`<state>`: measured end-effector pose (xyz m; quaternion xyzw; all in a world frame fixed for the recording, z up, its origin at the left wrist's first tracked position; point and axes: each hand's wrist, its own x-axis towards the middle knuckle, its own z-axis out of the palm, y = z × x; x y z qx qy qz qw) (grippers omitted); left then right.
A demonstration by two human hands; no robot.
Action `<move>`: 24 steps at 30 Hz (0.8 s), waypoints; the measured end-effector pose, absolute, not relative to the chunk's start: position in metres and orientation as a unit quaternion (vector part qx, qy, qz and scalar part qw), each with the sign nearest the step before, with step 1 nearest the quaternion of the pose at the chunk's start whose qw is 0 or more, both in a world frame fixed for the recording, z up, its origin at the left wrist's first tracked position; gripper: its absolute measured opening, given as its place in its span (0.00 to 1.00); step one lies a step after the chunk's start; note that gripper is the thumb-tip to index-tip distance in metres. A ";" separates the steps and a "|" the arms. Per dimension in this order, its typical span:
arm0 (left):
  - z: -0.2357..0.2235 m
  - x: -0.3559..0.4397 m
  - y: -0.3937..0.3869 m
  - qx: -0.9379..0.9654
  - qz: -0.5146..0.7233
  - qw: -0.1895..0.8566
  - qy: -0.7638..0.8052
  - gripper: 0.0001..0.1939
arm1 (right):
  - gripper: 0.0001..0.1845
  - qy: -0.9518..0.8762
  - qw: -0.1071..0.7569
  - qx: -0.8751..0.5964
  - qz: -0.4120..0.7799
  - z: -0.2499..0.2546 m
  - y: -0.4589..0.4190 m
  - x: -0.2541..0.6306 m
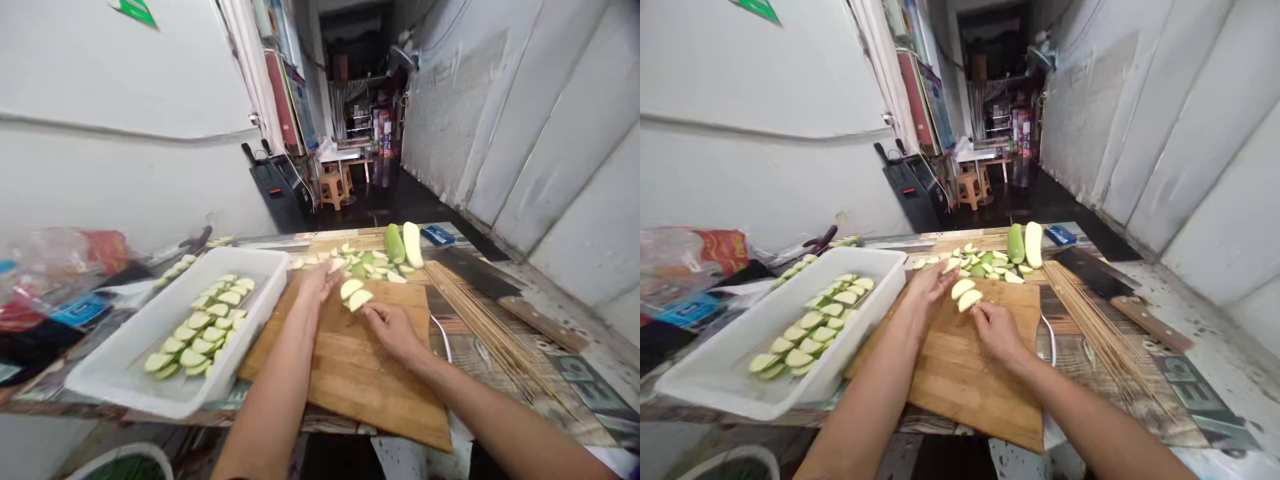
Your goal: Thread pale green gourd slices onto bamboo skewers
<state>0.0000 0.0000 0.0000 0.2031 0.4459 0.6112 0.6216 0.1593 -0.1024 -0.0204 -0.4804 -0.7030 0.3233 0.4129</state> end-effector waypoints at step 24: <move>-0.005 -0.015 0.010 0.107 0.644 0.610 0.449 0.08 | 0.15 -0.703 0.411 -0.482 0.323 -0.026 -0.106 0.157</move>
